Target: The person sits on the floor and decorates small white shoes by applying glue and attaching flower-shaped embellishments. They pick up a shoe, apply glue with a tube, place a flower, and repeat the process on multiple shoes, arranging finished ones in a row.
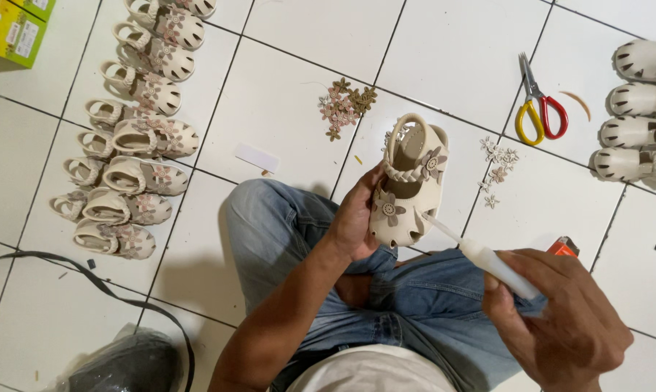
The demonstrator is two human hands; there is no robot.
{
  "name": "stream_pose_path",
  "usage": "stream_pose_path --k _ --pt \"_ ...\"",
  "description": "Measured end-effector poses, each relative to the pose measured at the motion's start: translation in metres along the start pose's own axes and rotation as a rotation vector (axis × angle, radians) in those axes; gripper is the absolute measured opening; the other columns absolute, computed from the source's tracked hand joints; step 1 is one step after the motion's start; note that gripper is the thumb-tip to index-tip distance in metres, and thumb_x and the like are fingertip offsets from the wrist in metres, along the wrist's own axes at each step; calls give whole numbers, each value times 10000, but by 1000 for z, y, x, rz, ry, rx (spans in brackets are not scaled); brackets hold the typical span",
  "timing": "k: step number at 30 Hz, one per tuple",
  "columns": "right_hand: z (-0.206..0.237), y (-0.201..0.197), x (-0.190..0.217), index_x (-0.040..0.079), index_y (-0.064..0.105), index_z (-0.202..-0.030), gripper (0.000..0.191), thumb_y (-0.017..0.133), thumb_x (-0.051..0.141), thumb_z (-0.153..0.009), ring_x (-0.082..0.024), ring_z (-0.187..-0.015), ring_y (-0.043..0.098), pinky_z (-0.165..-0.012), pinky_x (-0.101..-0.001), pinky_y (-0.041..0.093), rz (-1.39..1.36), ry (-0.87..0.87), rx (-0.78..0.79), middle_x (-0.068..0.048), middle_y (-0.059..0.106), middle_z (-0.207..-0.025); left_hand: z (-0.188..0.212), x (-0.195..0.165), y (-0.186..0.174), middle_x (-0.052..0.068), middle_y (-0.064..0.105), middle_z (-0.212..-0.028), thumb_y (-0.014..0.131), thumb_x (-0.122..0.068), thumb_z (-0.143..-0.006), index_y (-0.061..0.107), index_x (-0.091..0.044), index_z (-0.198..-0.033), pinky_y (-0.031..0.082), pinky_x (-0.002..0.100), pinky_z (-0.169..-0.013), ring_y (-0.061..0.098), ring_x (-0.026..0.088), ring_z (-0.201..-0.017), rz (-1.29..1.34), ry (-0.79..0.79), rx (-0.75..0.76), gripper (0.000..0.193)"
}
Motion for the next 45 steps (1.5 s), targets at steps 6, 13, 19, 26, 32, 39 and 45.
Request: stream_pose_path --k 6,13,19,26,32,39,45 --pt "1 -5 0 -42 675 -1103 300 827 64 -866 -246 -871 756 -675 -311 600 -30 140 20 -219 737 -1006 1 -3 3 65 705 -1197 413 -432 -1154 569 -65 -1390 654 338 -830 727 131 -994 -106 -16 -34 464" --pt "-11 -13 4 -66 699 -1122 242 785 23 -914 -245 -943 747 -788 -314 612 -73 183 12 -235 729 -1025 -1 -5 2 40 693 -1260 406 -430 -1150 541 -101 -1465 633 340 -890 704 134 -1069 -82 17 -53 475" --pt "-35 -23 -6 -79 657 -1082 204 728 20 -918 -170 -791 722 -644 -280 579 -228 258 110 -176 713 -918 -7 -3 -4 35 689 -1263 392 -426 -1123 538 -114 -1440 629 392 -929 704 159 -1101 -124 10 -85 469" --pt "-48 -18 -9 -85 659 -1125 232 756 14 -939 -185 -781 679 -647 -284 526 -74 44 181 -187 686 -982 -11 -1 -10 53 692 -1253 393 -435 -1150 546 -83 -1425 632 426 -934 702 185 -1110 -170 27 -83 472" --pt "-40 -7 -13 -72 681 -1123 200 786 33 -990 -161 -830 674 -702 -269 514 -149 83 160 -149 692 -1007 -13 -5 -9 56 680 -1298 439 -423 -1163 534 -78 -1475 615 398 -985 677 158 -1165 -121 80 -15 475" --pt "-43 1 -14 -68 697 -1151 212 790 39 -993 -175 -805 690 -695 -258 532 -184 77 159 -163 705 -1003 -15 -5 -16 47 685 -1259 474 -465 -1117 544 -88 -1441 620 390 -943 676 149 -1109 -152 35 -126 502" --pt "-56 1 -15 -92 698 -1090 219 795 9 -922 -218 -821 705 -692 -291 542 -122 -41 171 -216 713 -946 -18 -5 -19 60 687 -1277 455 -444 -1154 563 -76 -1436 610 408 -977 681 164 -1131 -136 36 -91 476"
Point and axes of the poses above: each hand's wrist, its own z-axis away from the middle knuckle, its own y-axis out of the palm, x = y × z, the point moved 3 cm from there along -z, towards the middle knuckle
